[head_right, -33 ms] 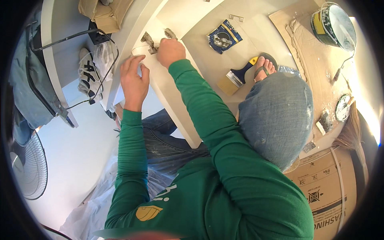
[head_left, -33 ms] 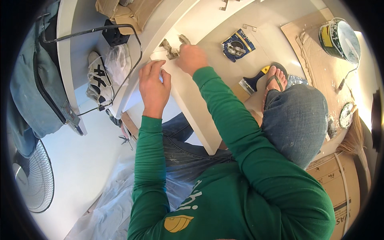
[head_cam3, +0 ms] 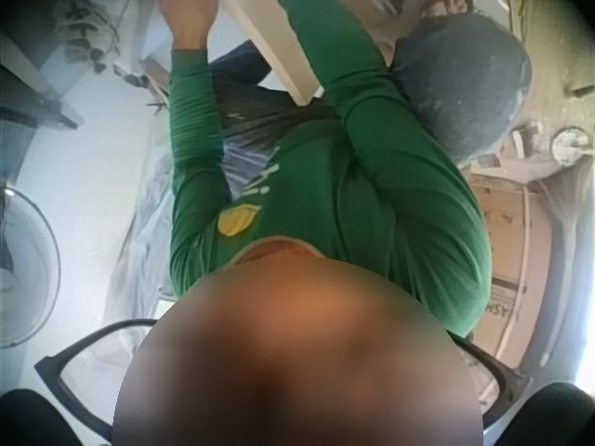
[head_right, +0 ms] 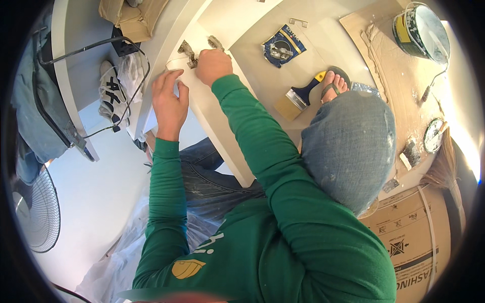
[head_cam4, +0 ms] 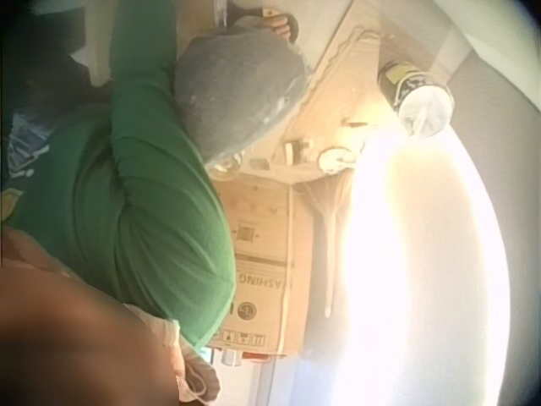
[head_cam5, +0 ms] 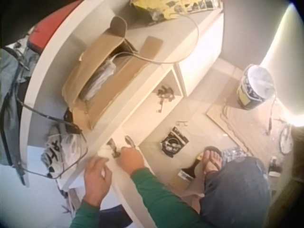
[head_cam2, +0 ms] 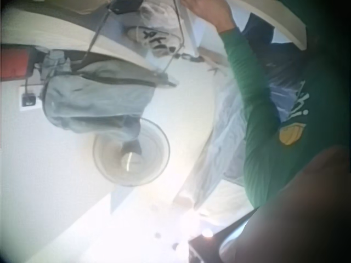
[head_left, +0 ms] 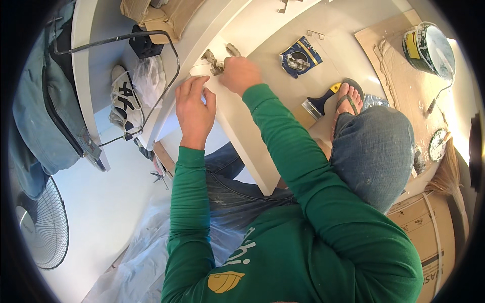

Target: The person sits on the floor and installs hinges on a white cabinet door using a hammer and screws. They position the door, align the hinges, and secure them with screws.

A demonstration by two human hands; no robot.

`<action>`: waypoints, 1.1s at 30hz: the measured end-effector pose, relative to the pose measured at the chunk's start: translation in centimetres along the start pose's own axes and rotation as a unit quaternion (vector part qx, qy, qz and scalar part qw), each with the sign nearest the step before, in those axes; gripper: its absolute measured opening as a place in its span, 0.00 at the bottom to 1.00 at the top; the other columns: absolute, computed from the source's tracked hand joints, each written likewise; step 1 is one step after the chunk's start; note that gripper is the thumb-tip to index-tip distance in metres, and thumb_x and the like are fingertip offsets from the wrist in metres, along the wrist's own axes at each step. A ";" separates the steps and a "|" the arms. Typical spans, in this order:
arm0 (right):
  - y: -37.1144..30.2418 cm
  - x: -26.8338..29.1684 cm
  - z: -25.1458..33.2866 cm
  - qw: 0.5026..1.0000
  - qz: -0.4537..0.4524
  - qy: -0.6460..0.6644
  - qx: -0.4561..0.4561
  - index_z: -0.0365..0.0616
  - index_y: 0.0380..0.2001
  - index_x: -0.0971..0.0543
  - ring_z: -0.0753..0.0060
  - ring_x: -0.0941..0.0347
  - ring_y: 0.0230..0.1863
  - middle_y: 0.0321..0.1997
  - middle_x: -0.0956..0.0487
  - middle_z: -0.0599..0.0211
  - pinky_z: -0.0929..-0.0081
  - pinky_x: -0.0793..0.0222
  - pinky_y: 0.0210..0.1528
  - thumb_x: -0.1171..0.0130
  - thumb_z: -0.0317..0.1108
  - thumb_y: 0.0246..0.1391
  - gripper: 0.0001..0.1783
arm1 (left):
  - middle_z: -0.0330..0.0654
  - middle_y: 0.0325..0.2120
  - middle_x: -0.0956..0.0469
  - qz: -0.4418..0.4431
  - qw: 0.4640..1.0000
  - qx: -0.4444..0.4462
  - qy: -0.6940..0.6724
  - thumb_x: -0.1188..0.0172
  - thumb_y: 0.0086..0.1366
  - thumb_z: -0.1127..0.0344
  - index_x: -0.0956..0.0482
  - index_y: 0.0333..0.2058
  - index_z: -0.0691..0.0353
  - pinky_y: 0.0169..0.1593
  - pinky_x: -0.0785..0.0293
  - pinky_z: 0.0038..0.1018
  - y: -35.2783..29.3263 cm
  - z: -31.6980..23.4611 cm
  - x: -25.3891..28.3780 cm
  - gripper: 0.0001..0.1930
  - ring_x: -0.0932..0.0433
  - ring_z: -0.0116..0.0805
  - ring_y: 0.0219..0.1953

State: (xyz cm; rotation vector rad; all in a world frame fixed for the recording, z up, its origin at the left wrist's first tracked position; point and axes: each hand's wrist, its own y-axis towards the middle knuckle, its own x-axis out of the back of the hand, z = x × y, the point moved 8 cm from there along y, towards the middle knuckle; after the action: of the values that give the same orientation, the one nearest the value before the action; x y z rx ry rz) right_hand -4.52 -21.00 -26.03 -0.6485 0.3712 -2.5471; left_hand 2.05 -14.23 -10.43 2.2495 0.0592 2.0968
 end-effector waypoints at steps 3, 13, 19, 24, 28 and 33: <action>0.2 0.0 1.1 0.998 0.043 -0.012 0.043 0.35 0.35 0.13 0.43 0.13 0.45 0.39 0.13 0.39 0.54 0.16 0.50 0.36 0.30 0.54 0.10 | 0.48 0.52 0.18 0.007 1.000 -0.020 0.014 0.37 0.66 0.73 0.14 0.51 0.59 0.62 0.27 0.45 -0.1 -0.2 -0.1 0.15 0.24 0.53 0.57; 0.5 -0.5 2.2 0.978 0.165 -0.027 0.126 0.31 0.39 0.13 0.43 0.13 0.49 0.45 0.13 0.41 0.53 0.17 0.52 0.39 0.32 0.58 0.14 | 0.44 0.60 0.21 0.094 0.986 -0.089 0.104 0.40 0.65 0.75 0.18 0.59 0.60 0.75 0.41 0.56 -0.5 -1.2 -2.5 0.23 0.33 0.57 0.71; 1.5 -0.5 0.2 0.979 0.147 0.126 0.059 0.32 0.34 0.14 0.58 0.12 0.41 0.37 0.12 0.50 0.60 0.16 0.44 0.41 0.32 0.64 0.13 | 0.47 0.52 0.19 0.077 0.969 -0.146 0.181 0.40 0.64 0.74 0.19 0.56 0.66 0.71 0.38 0.55 0.5 -2.8 -3.2 0.20 0.29 0.55 0.64; 1.7 -2.7 -2.7 0.891 0.145 0.426 -0.068 0.34 0.32 0.15 0.64 0.15 0.27 0.28 0.14 0.56 0.67 0.19 0.30 0.37 0.31 0.62 0.10 | 0.42 0.39 0.19 0.118 0.955 -0.131 0.238 0.36 0.62 0.70 0.16 0.40 0.62 0.57 0.32 0.46 2.9 -3.1 -5.7 0.08 0.24 0.47 0.50; 1.0 -5.0 -4.2 0.809 0.141 0.558 -0.122 0.37 0.35 0.17 0.71 0.19 0.25 0.27 0.16 0.62 0.74 0.25 0.25 0.32 0.33 0.62 0.09 | 0.39 0.36 0.19 0.158 0.927 -0.126 0.316 0.34 0.63 0.66 0.12 0.37 0.57 0.53 0.30 0.42 4.0 -2.6 -6.9 0.06 0.24 0.44 0.47; 0.5 -6.1 -5.7 0.816 0.073 0.553 -0.148 0.37 0.39 0.17 0.69 0.19 0.28 0.29 0.16 0.60 0.70 0.23 0.30 0.25 0.39 0.58 0.17 | 0.40 0.37 0.19 0.142 0.932 -0.153 0.297 0.36 0.62 0.70 0.12 0.31 0.57 0.51 0.28 0.40 4.4 -2.6 -6.4 0.04 0.24 0.43 0.48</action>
State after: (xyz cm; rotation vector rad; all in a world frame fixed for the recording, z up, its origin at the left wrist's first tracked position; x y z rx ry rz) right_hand -2.53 -17.47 -33.39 0.8482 1.1442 -2.4460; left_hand -1.09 -18.99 -16.28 1.4600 -0.5521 2.6346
